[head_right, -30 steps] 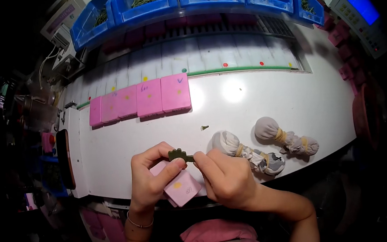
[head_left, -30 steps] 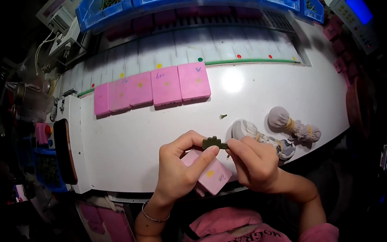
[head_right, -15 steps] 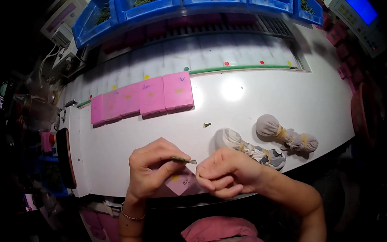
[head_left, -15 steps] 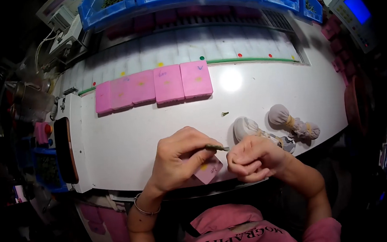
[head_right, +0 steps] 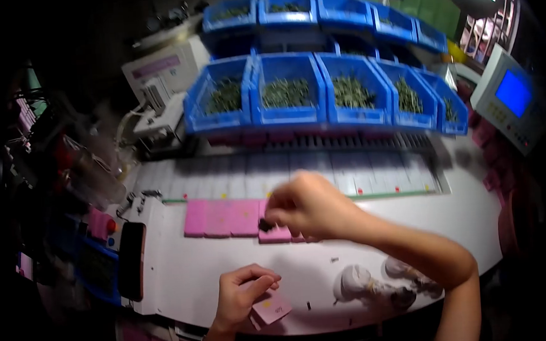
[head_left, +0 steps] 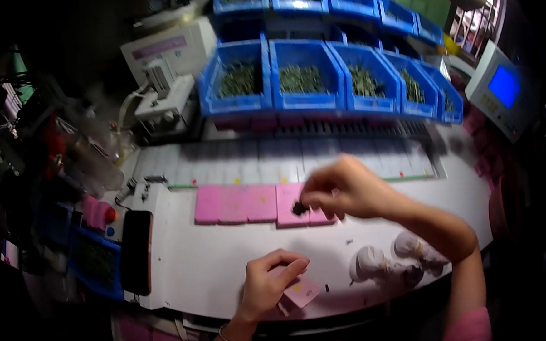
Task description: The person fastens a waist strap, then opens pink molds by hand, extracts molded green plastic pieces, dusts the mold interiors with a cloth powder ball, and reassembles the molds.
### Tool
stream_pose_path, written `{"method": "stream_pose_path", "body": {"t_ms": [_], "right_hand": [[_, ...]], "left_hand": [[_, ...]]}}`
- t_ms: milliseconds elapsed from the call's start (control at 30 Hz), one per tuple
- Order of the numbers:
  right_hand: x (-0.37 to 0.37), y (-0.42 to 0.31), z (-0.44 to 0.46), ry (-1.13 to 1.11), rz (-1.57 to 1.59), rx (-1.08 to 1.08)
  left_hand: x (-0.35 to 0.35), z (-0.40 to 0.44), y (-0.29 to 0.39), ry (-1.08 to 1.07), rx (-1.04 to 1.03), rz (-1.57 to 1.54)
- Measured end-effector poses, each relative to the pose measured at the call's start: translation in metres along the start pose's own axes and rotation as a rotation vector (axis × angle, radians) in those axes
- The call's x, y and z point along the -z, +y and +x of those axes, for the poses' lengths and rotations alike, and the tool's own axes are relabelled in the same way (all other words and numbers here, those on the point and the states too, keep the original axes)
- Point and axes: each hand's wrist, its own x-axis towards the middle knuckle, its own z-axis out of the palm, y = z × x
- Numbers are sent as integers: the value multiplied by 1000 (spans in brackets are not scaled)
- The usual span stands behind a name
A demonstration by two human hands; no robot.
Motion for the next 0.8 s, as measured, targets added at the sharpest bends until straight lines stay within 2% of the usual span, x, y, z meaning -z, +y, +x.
{"method": "stream_pose_path", "body": {"t_ms": [33,100,133,167,233,300,333,367,400,433,467,500,533,567,633,667,700,733,800], "right_hand": [[16,-7,29,-12,-38,99],[42,-32,87,248,91,192],[58,-46,116,398,193,365],[80,-58,146,439,411,490],[89,-98,160,652,773,394],[70,-80,159,465,476,549],[43,-70,136,436,194,595],[17,-69,93,358,-109,526],[-11,-46,66,101,-30,714],[-30,-36,21,-138,-228,452],[-43,-25,-10,-344,-252,534],[-63,-19,-40,-249,-298,546],[-72,1,-56,-172,-391,604],[-72,20,-67,-94,-480,658],[-63,37,-76,65,-293,583],[-55,42,-91,23,-167,446],[-53,54,-107,136,-289,461],[-54,55,-123,232,-468,356],[-61,82,-150,171,-705,93]], "left_hand": [[4,1,-5,16,3,-49],[8,0,-12,26,-8,-68],[7,-1,-15,27,2,-97],[6,-1,-19,24,10,-127],[3,-1,-27,27,34,-303],[1,5,-42,-2,-27,-320],[-1,5,-40,90,44,-446],[-2,4,-41,182,117,-577],[7,13,-56,98,231,-682],[5,11,-42,112,261,-584],[0,12,-37,105,226,-666],[-7,10,-33,100,199,-745],[-15,6,-20,-6,232,-727],[-22,12,-43,-112,268,-847],[-39,3,-40,-74,180,-603],[-38,-1,-31,-152,216,-449],[-42,1,-32,-77,222,-411],[-42,2,-31,-66,240,-494],[-41,9,-26,-29,224,-474]]}}
